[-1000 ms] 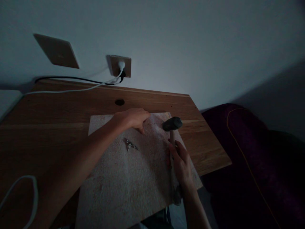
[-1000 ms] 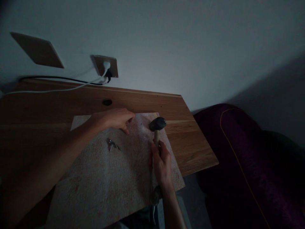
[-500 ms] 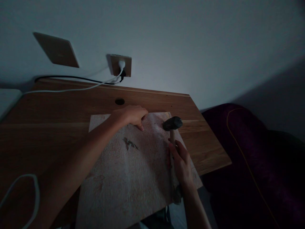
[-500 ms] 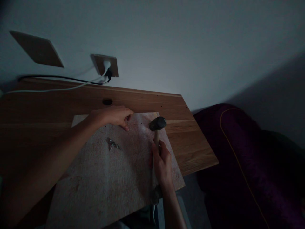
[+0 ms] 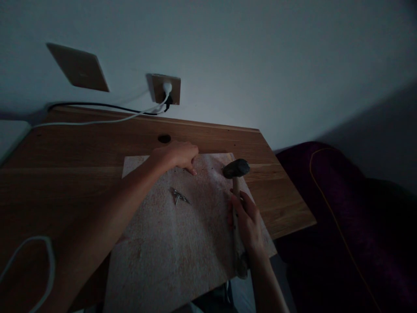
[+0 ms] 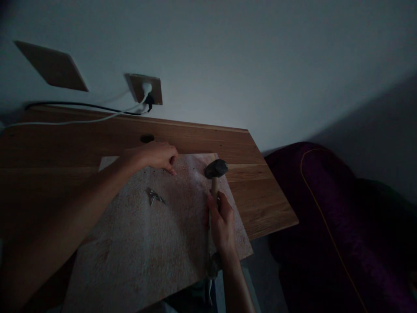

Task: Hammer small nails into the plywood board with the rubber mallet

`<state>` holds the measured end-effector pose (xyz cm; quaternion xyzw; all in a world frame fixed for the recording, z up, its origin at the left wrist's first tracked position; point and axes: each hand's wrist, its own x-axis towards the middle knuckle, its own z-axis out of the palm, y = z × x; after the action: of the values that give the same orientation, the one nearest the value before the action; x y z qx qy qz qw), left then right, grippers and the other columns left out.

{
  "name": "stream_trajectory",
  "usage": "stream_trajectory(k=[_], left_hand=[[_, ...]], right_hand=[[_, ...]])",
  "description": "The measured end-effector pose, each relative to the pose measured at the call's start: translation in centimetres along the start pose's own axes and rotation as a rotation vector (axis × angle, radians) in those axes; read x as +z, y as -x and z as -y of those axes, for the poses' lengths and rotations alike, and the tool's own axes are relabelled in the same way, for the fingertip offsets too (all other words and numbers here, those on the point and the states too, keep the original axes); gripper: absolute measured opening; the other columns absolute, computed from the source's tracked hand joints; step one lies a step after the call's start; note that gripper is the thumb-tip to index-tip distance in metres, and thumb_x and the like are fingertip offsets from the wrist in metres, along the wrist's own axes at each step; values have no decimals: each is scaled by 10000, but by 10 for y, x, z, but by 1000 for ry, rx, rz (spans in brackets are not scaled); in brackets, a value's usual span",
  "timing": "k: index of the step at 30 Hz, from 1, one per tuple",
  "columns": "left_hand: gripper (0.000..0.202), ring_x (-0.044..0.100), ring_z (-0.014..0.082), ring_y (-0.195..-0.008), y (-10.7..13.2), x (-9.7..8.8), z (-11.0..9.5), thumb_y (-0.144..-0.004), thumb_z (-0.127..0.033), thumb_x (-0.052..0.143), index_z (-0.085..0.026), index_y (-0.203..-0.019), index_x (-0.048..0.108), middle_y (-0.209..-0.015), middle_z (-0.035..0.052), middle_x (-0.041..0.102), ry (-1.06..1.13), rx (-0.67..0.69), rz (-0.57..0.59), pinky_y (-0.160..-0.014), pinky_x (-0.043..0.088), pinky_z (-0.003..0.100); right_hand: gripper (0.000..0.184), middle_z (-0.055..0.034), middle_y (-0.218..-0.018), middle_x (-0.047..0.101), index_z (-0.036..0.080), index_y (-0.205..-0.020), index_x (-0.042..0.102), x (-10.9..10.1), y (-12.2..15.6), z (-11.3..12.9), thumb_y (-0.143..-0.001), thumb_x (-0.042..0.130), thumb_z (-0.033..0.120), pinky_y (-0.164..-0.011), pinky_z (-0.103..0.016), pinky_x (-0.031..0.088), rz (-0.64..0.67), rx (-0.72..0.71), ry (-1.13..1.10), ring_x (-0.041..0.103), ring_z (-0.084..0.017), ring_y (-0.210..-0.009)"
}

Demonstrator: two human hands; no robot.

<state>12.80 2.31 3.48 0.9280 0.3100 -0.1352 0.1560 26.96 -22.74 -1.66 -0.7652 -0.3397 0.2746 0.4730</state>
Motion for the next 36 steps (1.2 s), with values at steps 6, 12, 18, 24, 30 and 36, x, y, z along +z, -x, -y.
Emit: stream_trajectory(k=[6, 12, 18, 24, 30, 36], left_hand=[[247, 731, 255, -902, 1, 2, -1, -789, -397, 903, -236, -965, 840, -955, 76, 818, 46, 20, -34, -718, 442, 318], [201, 723, 242, -860, -1, 3, -1, -805, -370, 890, -244, -954, 844, -917, 65, 815, 38, 47, -25, -698, 427, 315], [194, 727, 260, -899, -5, 5, 9, -811, -357, 854, -239, -965, 858, -943, 79, 822, 42, 46, -78, -712, 438, 329], [172, 723, 237, -863, -7, 5, 16, -802, -331, 856, -233, -943, 854, -945, 72, 828, 83, 99, -91, -716, 434, 321], [148, 725, 225, -868, -9, 5, 20, -824, -309, 838, -224, -945, 851, -943, 67, 830, 134, 118, -80, -765, 447, 316], [151, 721, 209, -854, -10, 5, 20, -836, -306, 828, -202, -944, 843, -948, 75, 828, 121, 131, -74, -730, 436, 299]], right_hand=[[377, -4, -697, 653, 220, -1060, 726, -2, -2, -3, -945, 622, 563, -551, -333, 463, -38, -34, 68, 589, -196, -587], [352, -5, -642, 634, 236, -1015, 741, -1, -3, -1, -956, 616, 559, -565, -341, 451, -47, -53, 71, 594, -218, -603], [332, 36, -566, 554, 241, -986, 698, -1, -1, 2, -969, 594, 556, -508, -327, 408, -5, -32, 34, 524, -191, -505], [310, 33, -585, 550, 256, -851, 642, -1, -2, -2, -955, 606, 546, -527, -316, 405, -23, -43, 56, 522, -178, -538], [286, 29, -592, 573, 252, -895, 660, 0, -3, -2, -954, 603, 525, -508, -308, 407, -19, -54, 40, 532, -172, -525], [281, 29, -581, 578, 252, -882, 664, -1, -1, -2, -984, 599, 506, -503, -305, 409, -9, -65, 39, 528, -168, -516]])
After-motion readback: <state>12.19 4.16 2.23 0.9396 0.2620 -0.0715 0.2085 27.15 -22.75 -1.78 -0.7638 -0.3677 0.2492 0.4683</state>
